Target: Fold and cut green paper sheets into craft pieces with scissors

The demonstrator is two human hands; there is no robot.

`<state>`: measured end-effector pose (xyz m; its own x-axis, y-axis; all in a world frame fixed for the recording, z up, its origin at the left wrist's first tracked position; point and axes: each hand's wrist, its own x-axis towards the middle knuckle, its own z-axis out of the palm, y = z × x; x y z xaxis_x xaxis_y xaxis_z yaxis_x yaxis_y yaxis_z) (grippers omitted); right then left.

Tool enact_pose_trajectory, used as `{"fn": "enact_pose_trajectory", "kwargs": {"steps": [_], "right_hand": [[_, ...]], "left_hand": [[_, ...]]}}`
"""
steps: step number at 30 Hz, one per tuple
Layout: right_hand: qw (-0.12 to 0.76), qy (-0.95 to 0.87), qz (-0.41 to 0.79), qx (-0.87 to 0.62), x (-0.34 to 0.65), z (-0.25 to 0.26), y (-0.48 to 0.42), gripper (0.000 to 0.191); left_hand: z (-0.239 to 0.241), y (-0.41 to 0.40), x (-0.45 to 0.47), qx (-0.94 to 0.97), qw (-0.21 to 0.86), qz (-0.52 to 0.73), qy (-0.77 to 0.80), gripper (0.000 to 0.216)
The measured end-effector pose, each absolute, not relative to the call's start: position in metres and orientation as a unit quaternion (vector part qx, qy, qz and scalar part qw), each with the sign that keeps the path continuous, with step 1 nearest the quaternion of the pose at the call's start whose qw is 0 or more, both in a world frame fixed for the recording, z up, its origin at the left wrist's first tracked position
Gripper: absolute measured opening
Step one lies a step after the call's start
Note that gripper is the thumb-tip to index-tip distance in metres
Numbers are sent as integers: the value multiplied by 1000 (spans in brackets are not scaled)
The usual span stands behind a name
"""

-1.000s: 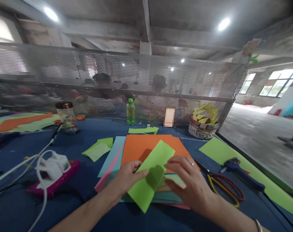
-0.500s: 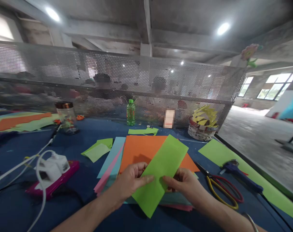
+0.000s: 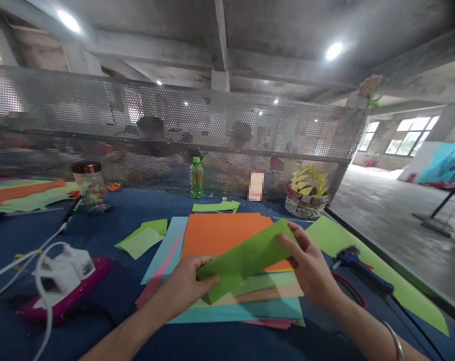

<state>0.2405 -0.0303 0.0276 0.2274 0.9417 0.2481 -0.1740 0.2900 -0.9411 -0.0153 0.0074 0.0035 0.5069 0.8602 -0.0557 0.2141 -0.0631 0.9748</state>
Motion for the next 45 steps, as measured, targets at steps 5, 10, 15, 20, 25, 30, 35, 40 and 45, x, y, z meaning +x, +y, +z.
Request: {"fn": "enact_pose_trajectory", "kwargs": {"steps": [5, 10, 15, 20, 25, 30, 35, 40, 45], "right_hand": [[550, -537, 482, -420, 258, 37, -25, 37], [504, -583, 436, -465, 251, 28, -25, 34], [569, -552, 381, -476, 237, 19, -26, 35], [526, -589, 382, -480, 221, 6, -36, 24], [411, -669, 327, -525, 211, 4, -47, 12], [283, -776, 262, -499, 232, 48, -53, 19], [142, -784, 67, -600, 310, 62, -64, 16], [100, -746, 51, -656, 375, 15, -87, 33], [172, -707, 68, -682, 381, -9, -92, 61]], "left_hand": [[20, 17, -29, 595, 547, 395, 436, 34], [29, 19, -33, 442, 618, 533, 371, 27], [22, 3, -8, 494, 693, 408, 330, 38], [13, -11, 14, 541, 713, 343, 285, 43], [7, -4, 11, 485, 731, 374, 301, 29], [6, 2, 6, 444, 746, 391, 308, 25], [6, 8, 0, 421, 742, 430, 297, 23], [2, 14, -3, 427, 757, 434, 239, 22], [2, 13, -3, 403, 766, 439, 243, 18]]}}
